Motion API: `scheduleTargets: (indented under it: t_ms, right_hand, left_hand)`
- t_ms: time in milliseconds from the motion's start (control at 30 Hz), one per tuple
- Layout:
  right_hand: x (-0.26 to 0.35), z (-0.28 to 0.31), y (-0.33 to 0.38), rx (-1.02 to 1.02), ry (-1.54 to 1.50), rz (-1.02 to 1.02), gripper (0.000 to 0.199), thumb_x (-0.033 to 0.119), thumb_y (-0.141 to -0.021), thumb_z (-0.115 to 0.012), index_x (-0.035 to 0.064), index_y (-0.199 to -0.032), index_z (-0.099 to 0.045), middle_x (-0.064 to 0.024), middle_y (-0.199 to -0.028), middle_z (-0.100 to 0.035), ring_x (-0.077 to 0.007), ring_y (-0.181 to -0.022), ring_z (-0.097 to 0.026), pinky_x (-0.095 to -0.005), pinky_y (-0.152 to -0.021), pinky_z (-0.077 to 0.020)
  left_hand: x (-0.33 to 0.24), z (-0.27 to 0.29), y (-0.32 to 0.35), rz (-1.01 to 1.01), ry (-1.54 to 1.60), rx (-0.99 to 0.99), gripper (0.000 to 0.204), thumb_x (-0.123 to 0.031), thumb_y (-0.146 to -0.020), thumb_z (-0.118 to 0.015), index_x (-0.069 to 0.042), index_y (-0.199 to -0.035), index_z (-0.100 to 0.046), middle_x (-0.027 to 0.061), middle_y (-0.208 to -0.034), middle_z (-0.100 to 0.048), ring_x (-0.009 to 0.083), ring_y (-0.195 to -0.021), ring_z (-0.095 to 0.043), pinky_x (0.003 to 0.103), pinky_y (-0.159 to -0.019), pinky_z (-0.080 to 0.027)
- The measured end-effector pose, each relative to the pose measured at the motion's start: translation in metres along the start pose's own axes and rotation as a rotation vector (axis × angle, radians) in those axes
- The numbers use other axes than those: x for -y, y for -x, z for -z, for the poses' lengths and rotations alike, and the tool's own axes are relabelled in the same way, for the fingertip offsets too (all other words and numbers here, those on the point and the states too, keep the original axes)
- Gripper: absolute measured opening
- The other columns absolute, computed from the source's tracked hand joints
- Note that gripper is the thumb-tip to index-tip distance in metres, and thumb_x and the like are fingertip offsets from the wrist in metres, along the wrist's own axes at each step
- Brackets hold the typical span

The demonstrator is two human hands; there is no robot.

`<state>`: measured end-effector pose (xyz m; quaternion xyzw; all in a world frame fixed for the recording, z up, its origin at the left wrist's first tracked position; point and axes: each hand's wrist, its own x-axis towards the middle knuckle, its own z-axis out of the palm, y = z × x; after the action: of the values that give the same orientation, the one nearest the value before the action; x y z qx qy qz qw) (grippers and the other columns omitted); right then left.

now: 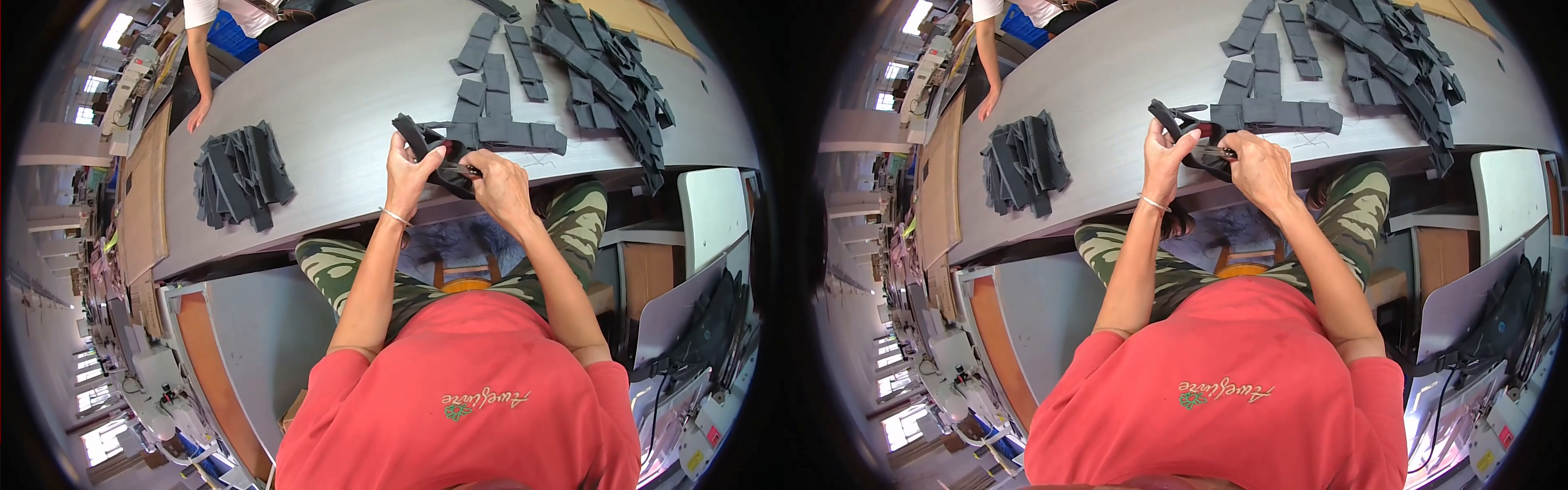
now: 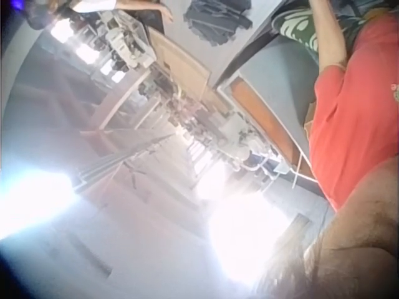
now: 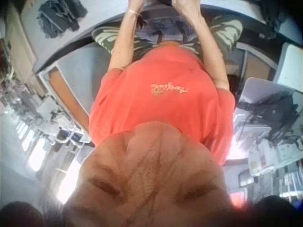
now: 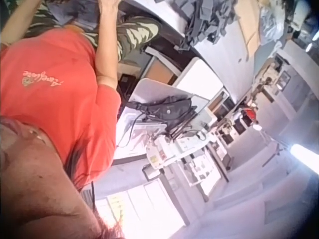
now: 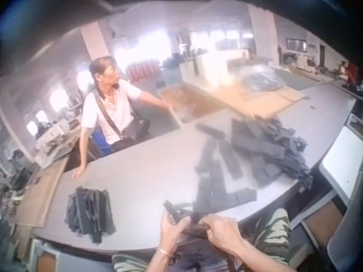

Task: Trimming excess threads and small material bits from black fabric strap components using hand snips.

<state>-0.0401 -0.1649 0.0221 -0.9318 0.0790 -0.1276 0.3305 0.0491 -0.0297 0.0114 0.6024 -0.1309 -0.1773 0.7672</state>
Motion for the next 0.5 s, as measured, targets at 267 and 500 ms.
scheduleTargets:
  t_ms: [267,500]
  right_hand:
    - [-0.056,-0.008,0.008,-0.196,-0.636,-0.315,0.015,0.014,-0.085,-0.063,0.0042,-0.096,-0.063,-0.0059,-0.082,-0.064,-0.0151,-0.077,-0.06,-0.0285,-0.069,-0.0451]
    - [-0.034,0.035,0.025,-0.056,-0.376,-0.337,0.028,0.018,-0.082,-0.066,0.0095,-0.108,-0.062,-0.0101,-0.098,-0.066,-0.0231,-0.083,-0.062,-0.0321,-0.075,-0.0478]
  left_hand:
    - [0.052,-0.004,-0.012,-0.055,-0.473,-0.035,0.042,-0.018,-0.074,-0.074,0.0,-0.099,-0.045,0.007,-0.085,-0.06,0.0157,-0.076,-0.058,0.027,-0.066,-0.048]
    - [0.044,-0.015,-0.006,-0.168,-0.683,-0.251,0.048,-0.019,-0.068,-0.077,0.001,-0.098,-0.046,0.0117,-0.093,-0.047,0.0226,-0.087,-0.05,0.034,-0.078,-0.043]
